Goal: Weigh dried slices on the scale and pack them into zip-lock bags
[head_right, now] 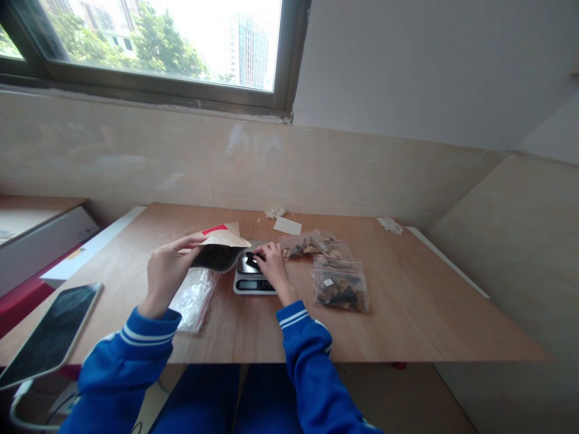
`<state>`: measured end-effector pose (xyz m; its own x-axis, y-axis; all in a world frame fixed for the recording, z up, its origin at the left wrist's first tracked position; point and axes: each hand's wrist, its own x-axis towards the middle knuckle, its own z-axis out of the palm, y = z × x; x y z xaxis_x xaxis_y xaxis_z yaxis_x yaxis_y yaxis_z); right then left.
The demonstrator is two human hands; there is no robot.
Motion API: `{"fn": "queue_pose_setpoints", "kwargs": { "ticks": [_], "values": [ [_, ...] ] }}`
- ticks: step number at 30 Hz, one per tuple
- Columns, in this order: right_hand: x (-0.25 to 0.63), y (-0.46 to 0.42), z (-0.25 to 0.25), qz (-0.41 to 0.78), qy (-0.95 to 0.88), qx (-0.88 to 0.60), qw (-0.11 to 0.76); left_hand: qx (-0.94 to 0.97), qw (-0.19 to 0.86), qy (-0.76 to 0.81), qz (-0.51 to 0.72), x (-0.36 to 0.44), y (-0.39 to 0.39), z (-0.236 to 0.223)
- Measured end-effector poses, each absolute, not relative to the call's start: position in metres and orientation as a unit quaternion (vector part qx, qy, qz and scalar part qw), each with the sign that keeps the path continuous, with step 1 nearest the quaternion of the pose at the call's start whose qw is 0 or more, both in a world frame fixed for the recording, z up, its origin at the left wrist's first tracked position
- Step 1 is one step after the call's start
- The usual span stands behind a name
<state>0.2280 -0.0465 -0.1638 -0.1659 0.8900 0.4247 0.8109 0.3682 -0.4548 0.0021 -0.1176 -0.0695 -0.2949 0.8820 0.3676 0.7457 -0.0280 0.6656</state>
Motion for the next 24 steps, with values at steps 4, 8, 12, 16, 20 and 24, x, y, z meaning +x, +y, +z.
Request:
{"fn": "queue_pose_setpoints", "kwargs": {
  "ticks": [4,8,12,16,20,24],
  "values": [
    [0.218,-0.055,-0.167,0.003,-0.798,-0.541,0.266,0.590,0.087,0.690,0.410,0.001,-0.118,-0.070],
    [0.217,-0.055,-0.171,0.014,-0.790,-0.558,0.256,0.587,0.084,0.694,0.409,-0.001,-0.119,-0.070],
    [0.219,-0.054,-0.174,0.024,-0.775,-0.570,0.272,0.587,0.082,0.695,0.407,-0.001,-0.119,-0.070],
    [0.221,-0.053,-0.175,0.030,-0.773,-0.579,0.257,0.588,0.080,0.695,0.406,-0.001,-0.119,-0.073],
    [0.222,-0.054,-0.172,0.032,-0.764,-0.584,0.272,0.590,0.084,0.693,0.407,-0.002,-0.119,-0.074],
    [0.222,-0.053,-0.170,0.032,-0.748,-0.599,0.284,0.589,0.086,0.693,0.407,-0.001,-0.119,-0.074]
  ]
}}
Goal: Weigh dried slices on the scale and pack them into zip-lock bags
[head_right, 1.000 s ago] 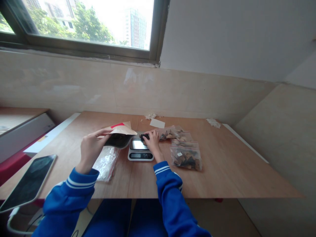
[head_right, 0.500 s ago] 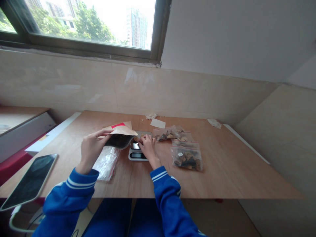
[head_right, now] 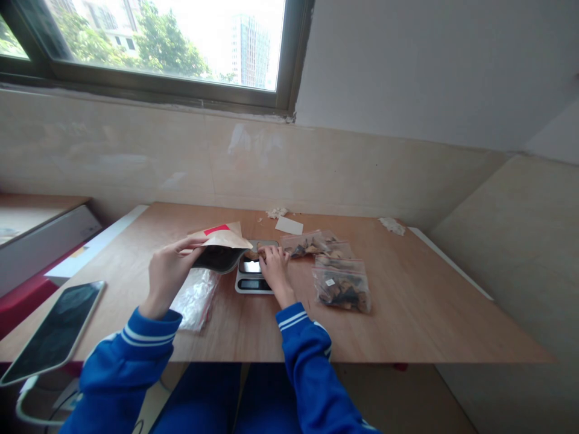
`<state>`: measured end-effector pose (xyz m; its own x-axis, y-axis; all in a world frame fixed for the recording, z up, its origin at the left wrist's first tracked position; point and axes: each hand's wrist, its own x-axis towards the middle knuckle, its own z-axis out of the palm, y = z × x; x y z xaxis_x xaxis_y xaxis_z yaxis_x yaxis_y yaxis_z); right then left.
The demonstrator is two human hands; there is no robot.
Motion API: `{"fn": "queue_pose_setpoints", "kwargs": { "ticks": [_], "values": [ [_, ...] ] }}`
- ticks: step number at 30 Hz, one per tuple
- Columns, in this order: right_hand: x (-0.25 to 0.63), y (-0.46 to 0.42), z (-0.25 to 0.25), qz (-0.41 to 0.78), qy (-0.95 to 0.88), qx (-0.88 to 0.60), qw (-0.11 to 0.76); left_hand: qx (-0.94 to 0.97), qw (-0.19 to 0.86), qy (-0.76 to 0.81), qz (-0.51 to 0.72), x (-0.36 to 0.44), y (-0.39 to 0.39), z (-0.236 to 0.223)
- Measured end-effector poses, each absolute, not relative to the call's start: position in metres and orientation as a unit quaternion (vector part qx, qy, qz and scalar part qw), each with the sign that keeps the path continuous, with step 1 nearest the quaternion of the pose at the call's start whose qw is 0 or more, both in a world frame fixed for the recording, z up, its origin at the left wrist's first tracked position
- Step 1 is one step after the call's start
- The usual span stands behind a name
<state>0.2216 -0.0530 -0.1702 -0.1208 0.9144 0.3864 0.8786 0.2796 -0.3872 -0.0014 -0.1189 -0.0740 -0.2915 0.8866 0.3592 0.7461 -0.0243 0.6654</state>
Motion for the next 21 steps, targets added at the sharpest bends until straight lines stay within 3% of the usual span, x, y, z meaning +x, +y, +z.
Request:
{"fn": "queue_pose_setpoints", "kwargs": {
  "ticks": [10,17,21],
  "values": [
    [0.225,-0.052,-0.180,0.010,-0.722,-0.623,0.301,0.590,0.087,0.690,0.410,-0.001,-0.119,-0.074],
    [0.230,-0.056,-0.191,0.006,-0.716,-0.584,0.383,0.594,0.082,0.688,0.409,-0.002,-0.119,-0.076],
    [0.231,-0.067,-0.171,0.022,-0.701,-0.535,0.471,0.591,0.079,0.689,0.412,-0.002,-0.118,-0.077]
  ]
}}
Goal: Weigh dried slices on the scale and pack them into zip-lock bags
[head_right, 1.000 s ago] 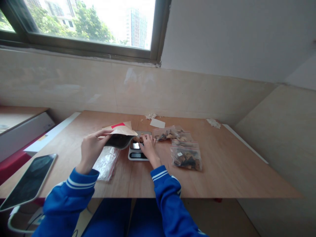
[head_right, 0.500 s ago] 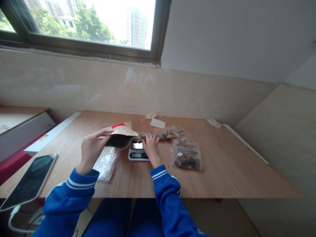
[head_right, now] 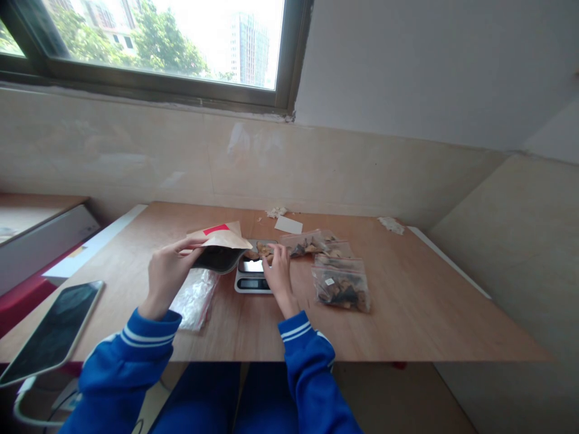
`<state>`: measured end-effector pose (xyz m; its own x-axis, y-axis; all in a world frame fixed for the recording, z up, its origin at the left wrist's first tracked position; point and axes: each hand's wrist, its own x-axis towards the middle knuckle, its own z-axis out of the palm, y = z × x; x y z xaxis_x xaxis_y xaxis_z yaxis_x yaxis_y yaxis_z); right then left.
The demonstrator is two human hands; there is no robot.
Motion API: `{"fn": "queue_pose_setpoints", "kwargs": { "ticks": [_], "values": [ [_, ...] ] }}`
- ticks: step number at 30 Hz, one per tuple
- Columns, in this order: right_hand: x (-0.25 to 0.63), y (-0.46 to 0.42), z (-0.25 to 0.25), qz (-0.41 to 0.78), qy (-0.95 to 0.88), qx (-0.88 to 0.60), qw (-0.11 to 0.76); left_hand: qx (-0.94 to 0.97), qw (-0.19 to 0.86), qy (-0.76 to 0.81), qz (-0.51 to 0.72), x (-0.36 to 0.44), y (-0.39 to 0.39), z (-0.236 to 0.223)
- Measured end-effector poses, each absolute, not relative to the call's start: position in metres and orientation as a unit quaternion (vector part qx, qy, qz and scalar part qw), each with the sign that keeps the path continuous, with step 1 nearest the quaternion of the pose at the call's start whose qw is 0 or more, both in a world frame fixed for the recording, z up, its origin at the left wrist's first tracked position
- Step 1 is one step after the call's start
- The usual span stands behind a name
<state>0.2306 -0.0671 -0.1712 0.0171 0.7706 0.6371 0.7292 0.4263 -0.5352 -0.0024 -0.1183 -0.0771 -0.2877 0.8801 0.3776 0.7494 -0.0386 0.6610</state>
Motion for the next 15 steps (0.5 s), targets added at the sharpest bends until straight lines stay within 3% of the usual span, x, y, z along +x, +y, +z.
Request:
{"fn": "queue_pose_setpoints", "kwargs": {
  "ticks": [3,5,8,15],
  "values": [
    [0.221,-0.090,-0.146,-0.010,-0.684,-0.475,0.554,0.590,0.095,0.682,0.421,-0.002,-0.118,-0.078],
    [0.206,-0.109,-0.133,-0.017,-0.722,-0.404,0.561,0.590,0.112,0.674,0.430,-0.001,-0.118,-0.080],
    [0.175,-0.130,-0.123,0.013,-0.822,-0.327,0.466,0.589,0.126,0.667,0.438,0.001,-0.120,-0.082],
    [0.122,-0.106,-0.129,0.184,-0.820,-0.471,0.269,0.573,0.130,0.662,0.465,0.000,-0.128,-0.099]
  ]
}}
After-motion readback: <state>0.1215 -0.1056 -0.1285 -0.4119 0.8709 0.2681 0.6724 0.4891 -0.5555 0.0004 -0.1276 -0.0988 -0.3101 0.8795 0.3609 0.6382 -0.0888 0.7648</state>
